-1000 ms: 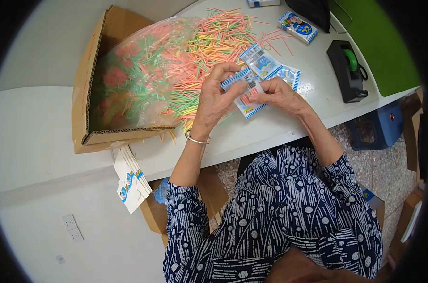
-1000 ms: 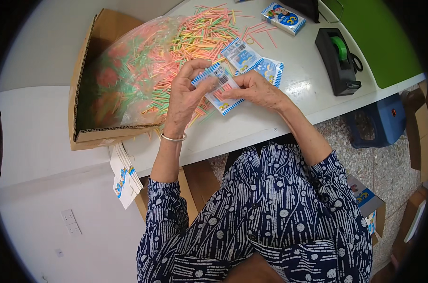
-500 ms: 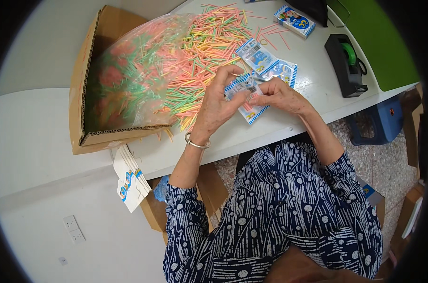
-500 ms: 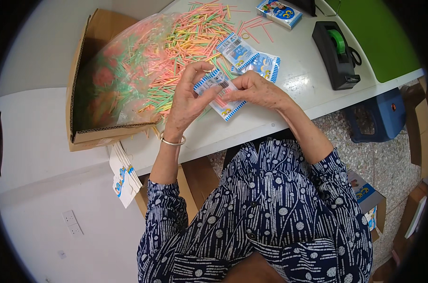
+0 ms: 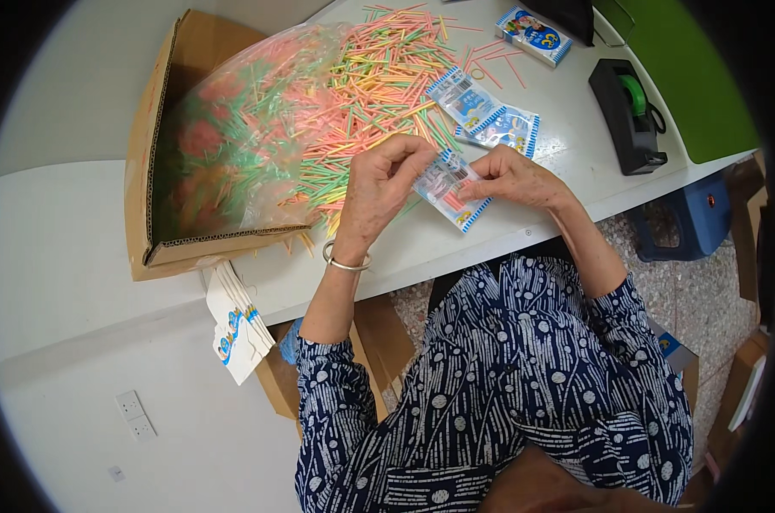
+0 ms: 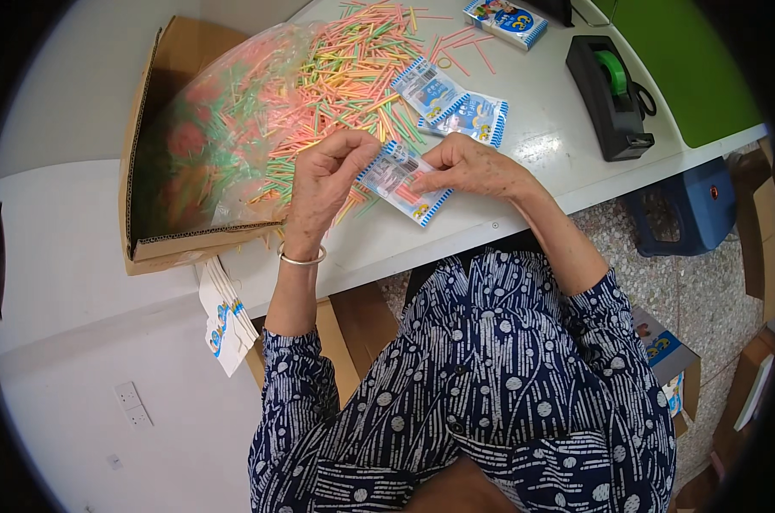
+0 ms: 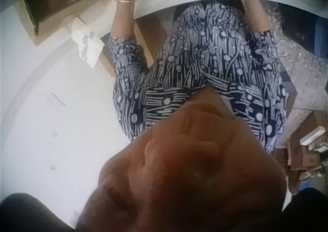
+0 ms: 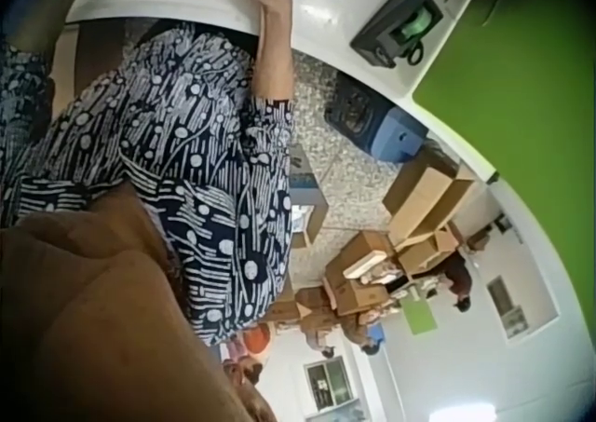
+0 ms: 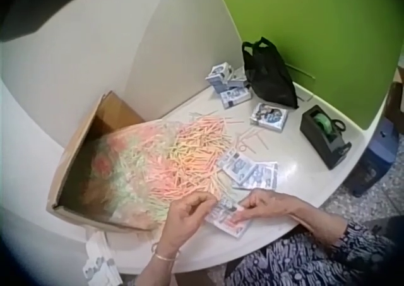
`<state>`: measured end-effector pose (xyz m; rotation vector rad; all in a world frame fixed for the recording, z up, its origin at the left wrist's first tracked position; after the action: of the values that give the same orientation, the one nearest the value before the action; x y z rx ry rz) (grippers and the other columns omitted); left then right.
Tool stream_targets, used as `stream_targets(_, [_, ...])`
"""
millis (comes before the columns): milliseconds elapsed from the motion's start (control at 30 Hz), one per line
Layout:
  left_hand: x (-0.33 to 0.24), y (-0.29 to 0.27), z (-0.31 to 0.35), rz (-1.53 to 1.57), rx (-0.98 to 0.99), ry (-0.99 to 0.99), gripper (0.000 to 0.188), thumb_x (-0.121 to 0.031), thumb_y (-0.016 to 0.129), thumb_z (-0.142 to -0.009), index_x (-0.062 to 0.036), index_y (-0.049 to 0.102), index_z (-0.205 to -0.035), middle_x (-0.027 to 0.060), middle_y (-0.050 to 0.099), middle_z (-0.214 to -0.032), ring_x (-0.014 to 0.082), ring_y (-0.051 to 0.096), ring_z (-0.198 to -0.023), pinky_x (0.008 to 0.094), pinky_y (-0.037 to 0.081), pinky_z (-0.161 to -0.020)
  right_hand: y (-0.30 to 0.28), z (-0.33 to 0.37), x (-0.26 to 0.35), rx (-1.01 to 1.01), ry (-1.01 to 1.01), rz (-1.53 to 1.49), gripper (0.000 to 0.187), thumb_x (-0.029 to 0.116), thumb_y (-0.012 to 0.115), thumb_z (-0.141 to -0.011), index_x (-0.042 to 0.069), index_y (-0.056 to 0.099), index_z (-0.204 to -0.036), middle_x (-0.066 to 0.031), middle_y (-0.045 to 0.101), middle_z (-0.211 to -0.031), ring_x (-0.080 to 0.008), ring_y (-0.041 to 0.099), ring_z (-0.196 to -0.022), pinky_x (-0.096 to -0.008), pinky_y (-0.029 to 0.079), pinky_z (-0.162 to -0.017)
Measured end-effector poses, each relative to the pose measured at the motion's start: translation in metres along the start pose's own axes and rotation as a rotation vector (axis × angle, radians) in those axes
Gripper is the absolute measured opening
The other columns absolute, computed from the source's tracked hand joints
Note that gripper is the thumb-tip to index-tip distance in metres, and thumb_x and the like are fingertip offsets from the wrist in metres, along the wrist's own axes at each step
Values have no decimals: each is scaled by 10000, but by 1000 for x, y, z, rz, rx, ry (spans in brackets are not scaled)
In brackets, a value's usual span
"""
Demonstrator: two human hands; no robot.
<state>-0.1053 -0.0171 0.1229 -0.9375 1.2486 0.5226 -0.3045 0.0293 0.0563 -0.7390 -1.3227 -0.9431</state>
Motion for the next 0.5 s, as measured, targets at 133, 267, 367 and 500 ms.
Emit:
stream_targets(133, [-4, -16, -14, -149, -253, 199, 141, -90, 618, -870, 14, 614, -965, 36, 632, -795, 97, 569, -735, 249, 467, -657, -2, 4, -6, -41, 6, 17, 282, 241, 694, -817, -22, 706, -919, 3, 655, -718, -25, 507, -642, -205, 397, -574])
stream_targets(267, [-17, -26, -22, -674, -550, 500, 188, -148, 664, -835, 0, 620, -943, 74, 640, -795, 141, 581, -722, 280, 476, -671, -6, 5, -7, -53, 5, -42, 275, 225, 700, -812, -22, 705, -932, 2, 655, -717, -16, 509, -642, -193, 394, -566])
stream_targets(367, [2, 2, -11, -402, -52, 307, 250, -179, 708, -792, 5, 621, -937, 64, 625, -769, 122, 575, -720, 268, 470, -663, -3, 2, -9, -52, 14, -14, 272, 206, 703, -811, -35, 701, -938, 0, 658, -723, -7, 514, -642, -182, 392, -560])
stream_targets(500, [19, 19, 1, -93, 56, -71, 195, -128, 691, -822, 14, 623, -935, 13, 641, -849, 61, 557, -764, 209, 446, -670, 0, 6, -3, -47, 94, 108, 257, 201, 716, -793, -31, 706, -902, -3, 658, -719, -11, 513, -635, -188, 392, -561])
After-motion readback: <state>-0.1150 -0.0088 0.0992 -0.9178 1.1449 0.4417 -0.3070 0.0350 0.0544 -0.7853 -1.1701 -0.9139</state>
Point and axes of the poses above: each hand's wrist, its own z-axis away from the middle knuckle, its own y-axis out of the palm, x = y × z, the point moved 1 cm from there along -z, towards the middle knuckle
